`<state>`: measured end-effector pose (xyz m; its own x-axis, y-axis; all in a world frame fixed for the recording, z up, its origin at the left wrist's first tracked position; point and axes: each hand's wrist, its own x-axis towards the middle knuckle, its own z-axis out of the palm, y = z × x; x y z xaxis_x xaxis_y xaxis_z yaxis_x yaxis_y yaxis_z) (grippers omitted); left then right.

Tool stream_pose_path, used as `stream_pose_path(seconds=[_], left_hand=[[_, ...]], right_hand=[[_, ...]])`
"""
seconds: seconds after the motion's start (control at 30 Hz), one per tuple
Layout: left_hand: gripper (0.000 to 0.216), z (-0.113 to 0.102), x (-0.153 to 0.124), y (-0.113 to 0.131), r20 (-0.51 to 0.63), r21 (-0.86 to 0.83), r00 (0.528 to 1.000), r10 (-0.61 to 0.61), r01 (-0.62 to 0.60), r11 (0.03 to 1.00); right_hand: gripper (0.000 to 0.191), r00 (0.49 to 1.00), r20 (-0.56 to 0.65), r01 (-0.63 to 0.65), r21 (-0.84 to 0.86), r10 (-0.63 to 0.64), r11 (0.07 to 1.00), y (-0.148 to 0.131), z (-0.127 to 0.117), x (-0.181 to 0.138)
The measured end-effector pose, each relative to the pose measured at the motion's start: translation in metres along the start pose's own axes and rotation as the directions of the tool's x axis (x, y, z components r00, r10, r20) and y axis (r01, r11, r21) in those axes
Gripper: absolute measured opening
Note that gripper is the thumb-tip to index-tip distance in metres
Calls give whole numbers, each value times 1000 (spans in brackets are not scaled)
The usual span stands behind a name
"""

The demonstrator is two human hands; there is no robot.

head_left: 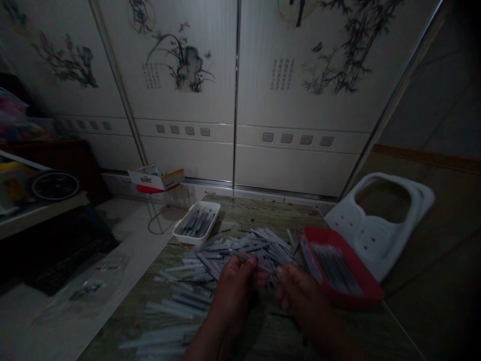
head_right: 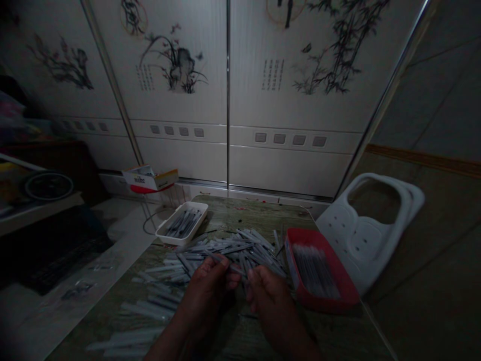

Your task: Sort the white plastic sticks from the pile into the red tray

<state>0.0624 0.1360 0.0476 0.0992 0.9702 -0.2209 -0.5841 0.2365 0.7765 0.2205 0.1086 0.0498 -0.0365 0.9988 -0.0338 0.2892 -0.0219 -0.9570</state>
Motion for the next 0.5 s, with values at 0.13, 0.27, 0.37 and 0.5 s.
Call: stream_pose_path(seconds=[0.13, 0.27, 0.37, 0.5], left_hand=[[24, -1, 0, 0, 7, -6, 1000, 2, -2, 1000], [26, -3, 2, -1, -23, -21, 1000, 17, -17, 1000], [27, -5, 4, -2, -6, -25, 1000, 19, -19, 999], [26, -6, 3, -2, 40, -10, 999, 23, -23, 1000]], right_hand=[[53, 998, 17, -63, 88, 61, 994, 0, 2, 1], [48, 999, -33, -39, 122, 43, 992, 1, 1, 4], [38, 998, -58, -12, 94, 17, 995, 2, 0, 4], [44, 999, -32, -12, 80, 14, 997, 3, 0, 3]])
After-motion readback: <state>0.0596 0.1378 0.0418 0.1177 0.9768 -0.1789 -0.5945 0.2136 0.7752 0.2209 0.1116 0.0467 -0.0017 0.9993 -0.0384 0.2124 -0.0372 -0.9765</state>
